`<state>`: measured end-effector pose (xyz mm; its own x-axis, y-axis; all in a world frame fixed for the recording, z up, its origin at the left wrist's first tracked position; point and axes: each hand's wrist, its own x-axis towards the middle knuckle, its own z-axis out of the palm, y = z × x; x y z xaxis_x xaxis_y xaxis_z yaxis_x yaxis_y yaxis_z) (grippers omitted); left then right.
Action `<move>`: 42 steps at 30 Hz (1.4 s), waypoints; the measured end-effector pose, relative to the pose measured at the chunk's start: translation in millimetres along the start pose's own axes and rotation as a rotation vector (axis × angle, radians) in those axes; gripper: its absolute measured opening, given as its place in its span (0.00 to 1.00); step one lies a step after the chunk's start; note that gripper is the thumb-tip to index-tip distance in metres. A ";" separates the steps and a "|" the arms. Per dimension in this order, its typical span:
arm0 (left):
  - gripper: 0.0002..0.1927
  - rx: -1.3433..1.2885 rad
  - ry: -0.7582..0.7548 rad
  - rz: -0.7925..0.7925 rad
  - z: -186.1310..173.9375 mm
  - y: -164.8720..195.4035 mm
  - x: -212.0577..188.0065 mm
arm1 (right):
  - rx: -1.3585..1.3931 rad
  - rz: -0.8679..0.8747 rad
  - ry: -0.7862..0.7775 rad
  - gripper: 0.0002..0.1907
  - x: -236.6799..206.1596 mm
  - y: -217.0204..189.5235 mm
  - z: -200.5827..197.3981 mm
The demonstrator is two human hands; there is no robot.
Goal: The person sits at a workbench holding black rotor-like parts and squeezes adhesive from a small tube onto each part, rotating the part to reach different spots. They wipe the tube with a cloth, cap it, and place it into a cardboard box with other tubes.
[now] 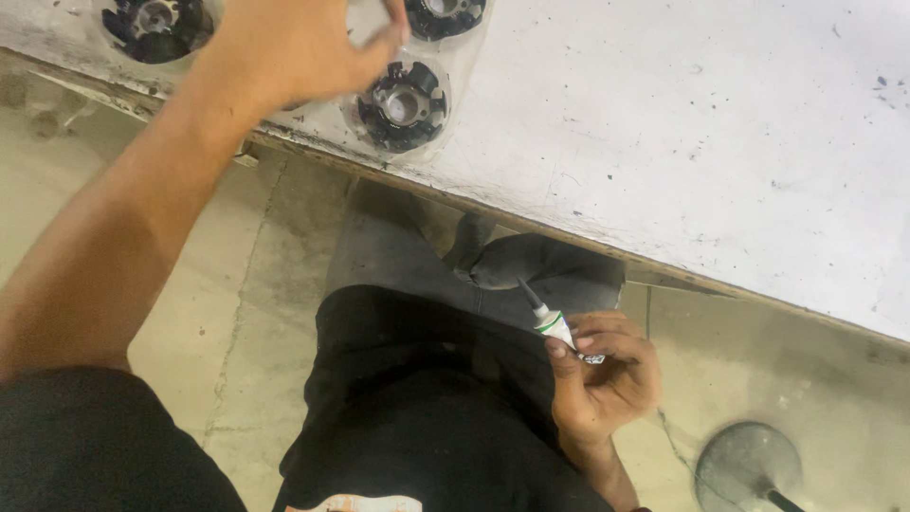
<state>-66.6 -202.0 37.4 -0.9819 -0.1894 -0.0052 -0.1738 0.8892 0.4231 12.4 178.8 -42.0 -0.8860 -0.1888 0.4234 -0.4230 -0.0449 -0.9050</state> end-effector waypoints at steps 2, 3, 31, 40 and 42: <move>0.12 0.117 0.075 0.171 16.5 -3.5 -18.1 | -0.017 -0.013 -0.004 0.16 0.9 4.2 0.2; 0.11 0.199 0.123 0.278 26.5 -5.4 -25.8 | -0.027 -0.019 -0.007 0.16 0.7 5.5 0.1; 0.26 -2.210 0.385 0.358 112.4 101.7 -113.3 | 0.028 -0.065 -0.002 0.18 -4.3 -5.3 20.2; 0.23 -1.570 0.444 0.433 106.5 117.9 -135.5 | -0.183 -0.201 -0.082 0.19 5.5 -25.0 17.5; 0.23 -1.580 0.435 0.442 104.6 119.6 -135.3 | -0.216 -0.194 -0.116 0.19 6.5 -27.1 17.3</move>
<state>37.5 -26.5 -6.1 -0.7927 -0.3897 0.4688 0.5905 -0.3000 0.7492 21.4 161.9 -15.4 -0.7624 -0.3084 0.5689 -0.6237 0.1157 -0.7731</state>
